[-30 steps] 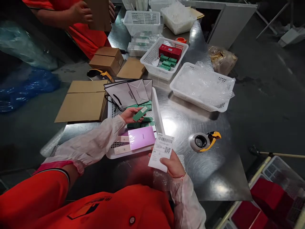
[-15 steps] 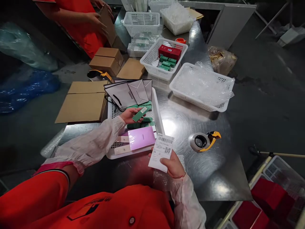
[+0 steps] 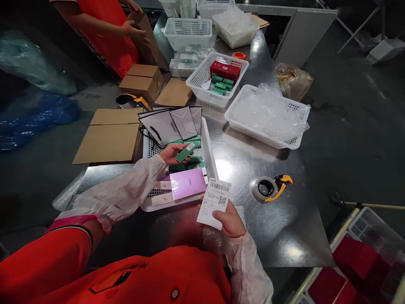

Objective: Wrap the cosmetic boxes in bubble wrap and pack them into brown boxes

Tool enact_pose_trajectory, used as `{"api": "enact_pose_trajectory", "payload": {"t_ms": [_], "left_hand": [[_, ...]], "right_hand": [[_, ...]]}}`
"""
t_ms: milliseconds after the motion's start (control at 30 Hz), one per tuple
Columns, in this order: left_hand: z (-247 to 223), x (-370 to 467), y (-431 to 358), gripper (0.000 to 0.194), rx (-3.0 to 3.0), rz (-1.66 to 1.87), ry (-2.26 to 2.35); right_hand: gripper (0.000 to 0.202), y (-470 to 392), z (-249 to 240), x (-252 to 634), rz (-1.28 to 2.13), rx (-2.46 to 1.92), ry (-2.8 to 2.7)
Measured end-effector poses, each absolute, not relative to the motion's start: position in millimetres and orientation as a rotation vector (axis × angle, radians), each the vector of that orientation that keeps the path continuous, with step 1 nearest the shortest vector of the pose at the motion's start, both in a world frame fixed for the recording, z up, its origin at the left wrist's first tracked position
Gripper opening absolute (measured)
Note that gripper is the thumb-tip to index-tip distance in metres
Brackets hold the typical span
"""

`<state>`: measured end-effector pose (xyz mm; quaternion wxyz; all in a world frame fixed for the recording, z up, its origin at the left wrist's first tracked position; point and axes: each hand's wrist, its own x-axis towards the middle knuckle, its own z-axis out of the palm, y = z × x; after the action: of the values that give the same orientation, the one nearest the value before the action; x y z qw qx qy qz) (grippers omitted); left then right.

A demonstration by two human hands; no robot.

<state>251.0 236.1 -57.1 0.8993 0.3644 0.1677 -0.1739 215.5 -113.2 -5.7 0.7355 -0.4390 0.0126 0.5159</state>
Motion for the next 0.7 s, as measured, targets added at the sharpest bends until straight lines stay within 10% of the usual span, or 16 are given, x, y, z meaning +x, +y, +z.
{"api": "enact_pose_trajectory", "payload": {"t_ms": [700], "left_hand": [[-52.7, 250.5, 233.7, 0.051, 0.775, -0.356, 0.367]], "right_hand": [[0.052, -114.1, -4.3, 213.3, 1.113, -0.975, 0.005]]}}
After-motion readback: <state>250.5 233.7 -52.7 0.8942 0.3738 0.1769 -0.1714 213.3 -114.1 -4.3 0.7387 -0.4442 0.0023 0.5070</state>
